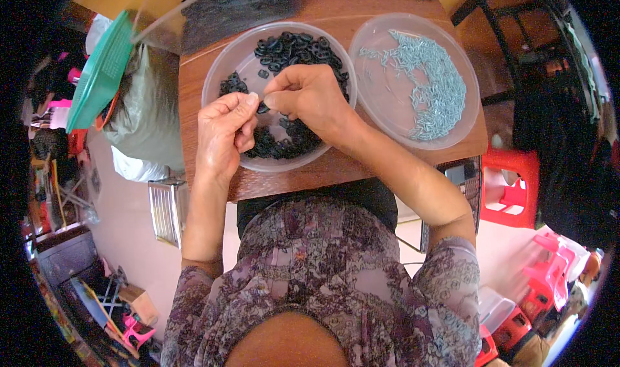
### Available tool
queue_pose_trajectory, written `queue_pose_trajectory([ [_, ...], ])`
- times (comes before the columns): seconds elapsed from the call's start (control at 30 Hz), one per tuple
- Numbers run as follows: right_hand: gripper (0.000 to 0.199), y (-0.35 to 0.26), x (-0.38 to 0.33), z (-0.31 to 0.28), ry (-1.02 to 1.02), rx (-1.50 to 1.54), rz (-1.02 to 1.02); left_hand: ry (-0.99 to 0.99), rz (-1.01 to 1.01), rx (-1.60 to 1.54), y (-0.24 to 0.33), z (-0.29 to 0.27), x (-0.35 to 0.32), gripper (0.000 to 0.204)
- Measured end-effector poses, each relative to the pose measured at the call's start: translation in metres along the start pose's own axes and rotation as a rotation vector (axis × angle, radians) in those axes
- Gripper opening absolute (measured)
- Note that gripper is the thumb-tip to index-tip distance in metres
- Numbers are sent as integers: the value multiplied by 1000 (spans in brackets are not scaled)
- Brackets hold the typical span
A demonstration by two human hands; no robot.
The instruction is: The person repeatedly picks up small pins and plastic cord lock components from trays and assembles them together by hand.
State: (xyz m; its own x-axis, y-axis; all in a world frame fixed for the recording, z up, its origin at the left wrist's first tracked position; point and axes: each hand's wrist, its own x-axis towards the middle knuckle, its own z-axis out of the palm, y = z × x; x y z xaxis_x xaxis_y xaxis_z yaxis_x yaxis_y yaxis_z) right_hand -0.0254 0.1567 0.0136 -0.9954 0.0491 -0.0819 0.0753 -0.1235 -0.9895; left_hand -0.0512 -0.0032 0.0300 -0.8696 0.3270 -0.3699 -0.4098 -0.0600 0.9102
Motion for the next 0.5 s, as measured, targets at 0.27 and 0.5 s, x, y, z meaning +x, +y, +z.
queue_pose_trajectory([
  [0.27, 9, 2, 1, -1, 13, 169, 92, -142, -101, -117, 0, -2, 7, 22],
  [0.5, 13, 2, -2, -4, -29, 94, 62, -212, -216, -193, 3, 1, 6, 21],
])
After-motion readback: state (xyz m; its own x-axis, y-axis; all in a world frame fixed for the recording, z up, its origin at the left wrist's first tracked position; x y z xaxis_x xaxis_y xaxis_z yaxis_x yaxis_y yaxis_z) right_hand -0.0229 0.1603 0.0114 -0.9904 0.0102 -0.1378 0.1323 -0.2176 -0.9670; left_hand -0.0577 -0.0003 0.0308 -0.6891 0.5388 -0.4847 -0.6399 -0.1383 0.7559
